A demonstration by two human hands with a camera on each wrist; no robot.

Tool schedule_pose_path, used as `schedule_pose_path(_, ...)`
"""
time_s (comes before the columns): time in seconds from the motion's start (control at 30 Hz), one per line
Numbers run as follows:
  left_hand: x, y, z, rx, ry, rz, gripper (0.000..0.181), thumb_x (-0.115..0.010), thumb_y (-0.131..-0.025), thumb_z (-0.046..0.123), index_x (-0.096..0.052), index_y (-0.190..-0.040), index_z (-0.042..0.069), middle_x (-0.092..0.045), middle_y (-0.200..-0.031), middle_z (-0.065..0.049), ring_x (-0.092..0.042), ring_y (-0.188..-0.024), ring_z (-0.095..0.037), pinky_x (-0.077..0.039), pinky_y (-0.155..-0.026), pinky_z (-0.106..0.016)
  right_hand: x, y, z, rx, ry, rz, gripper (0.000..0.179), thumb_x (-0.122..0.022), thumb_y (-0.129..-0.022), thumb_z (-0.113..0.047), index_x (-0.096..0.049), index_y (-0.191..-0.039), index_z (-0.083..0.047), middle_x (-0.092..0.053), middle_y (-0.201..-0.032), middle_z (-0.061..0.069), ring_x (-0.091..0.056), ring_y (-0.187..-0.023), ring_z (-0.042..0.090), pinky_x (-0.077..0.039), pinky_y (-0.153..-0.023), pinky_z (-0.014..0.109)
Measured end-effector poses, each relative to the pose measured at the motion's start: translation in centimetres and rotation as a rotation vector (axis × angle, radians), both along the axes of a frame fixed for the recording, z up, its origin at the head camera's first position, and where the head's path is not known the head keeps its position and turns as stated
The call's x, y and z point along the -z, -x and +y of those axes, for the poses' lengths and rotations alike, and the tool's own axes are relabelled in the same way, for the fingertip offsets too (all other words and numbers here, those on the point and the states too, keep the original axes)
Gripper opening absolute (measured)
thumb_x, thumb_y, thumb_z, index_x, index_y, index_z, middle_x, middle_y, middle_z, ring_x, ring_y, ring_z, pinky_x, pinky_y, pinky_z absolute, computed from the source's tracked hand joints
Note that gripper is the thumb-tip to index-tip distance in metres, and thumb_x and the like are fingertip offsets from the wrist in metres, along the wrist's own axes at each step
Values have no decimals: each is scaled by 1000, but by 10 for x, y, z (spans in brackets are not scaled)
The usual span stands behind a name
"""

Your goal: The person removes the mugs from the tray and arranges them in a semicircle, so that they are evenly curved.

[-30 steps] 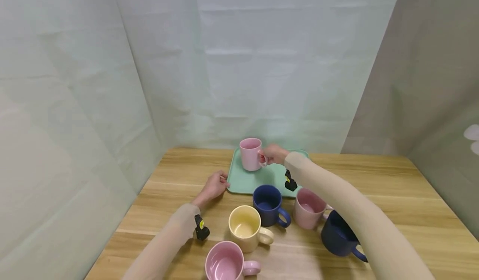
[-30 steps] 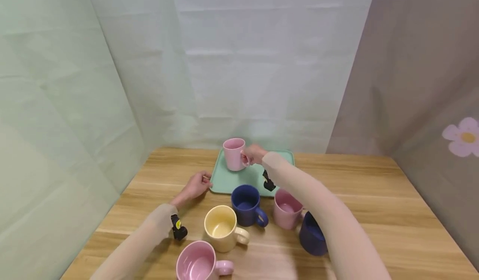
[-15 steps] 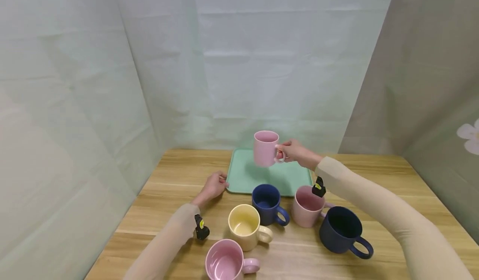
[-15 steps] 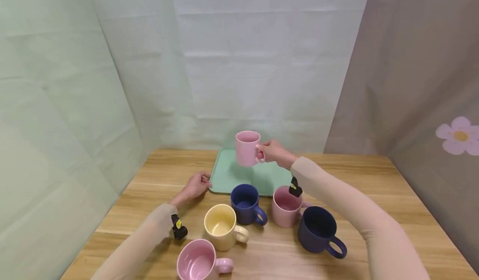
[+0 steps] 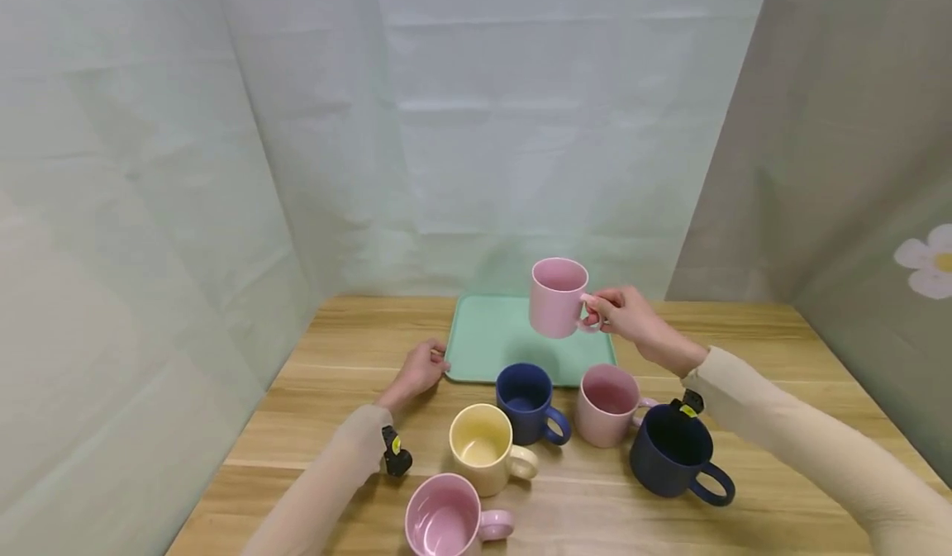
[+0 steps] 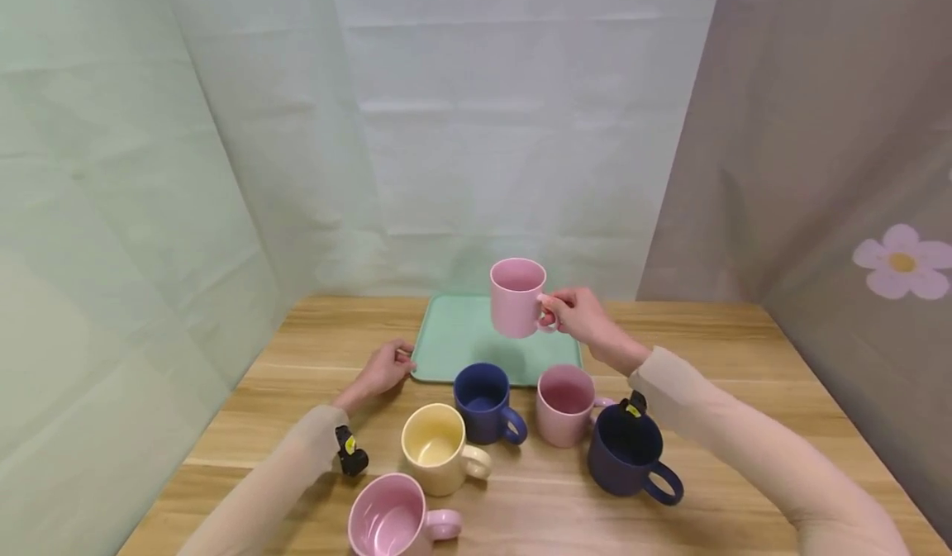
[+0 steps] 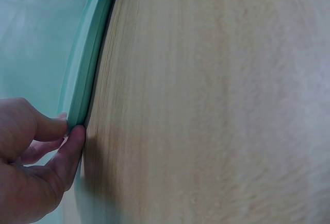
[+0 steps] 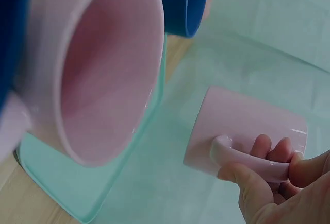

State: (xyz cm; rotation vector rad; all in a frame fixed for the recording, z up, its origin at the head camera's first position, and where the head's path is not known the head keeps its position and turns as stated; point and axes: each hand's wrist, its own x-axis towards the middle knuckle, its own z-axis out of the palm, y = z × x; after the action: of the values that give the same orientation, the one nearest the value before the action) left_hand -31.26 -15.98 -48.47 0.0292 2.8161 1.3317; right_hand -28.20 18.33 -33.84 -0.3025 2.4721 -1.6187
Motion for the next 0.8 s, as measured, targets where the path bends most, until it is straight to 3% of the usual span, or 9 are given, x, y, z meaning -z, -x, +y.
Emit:
schedule_pose_path(0.33,0,0,1,-5,6,-25,29,-63,-88,1,-58,-116,-5,-64,-98,-18,-61,-89,-25,-53,-77,-34,-3,-28,14,10,19,31,37,-50,-100,-26,-58,-110,9,-56,-77,-2,-59,-84,10,-53,-82,24)
schedule_pose_path(0.6,0,1,-5,12,3,-10,30,-63,-87,-1,-58,-115,-7,-65,-96,-19,-62,-88,-25,-54,-76,-33,-3,-57,28,25,19,36,33,-52,-99,-23,-61,-107,8,-60,-79,-1,-59,-82,9,-53,-79,19)
schedule_pose_path(0.8,-2,2,-8,14,6,1,30,-63,-87,-1,-58,-115,-8,-65,-97,-21,-63,-89,-26,-55,-77,-33,-3,-76,38,33,29,100,32,-53,-99,-21,-60,-106,10,-60,-78,-1,-62,-81,8,-54,-82,17)
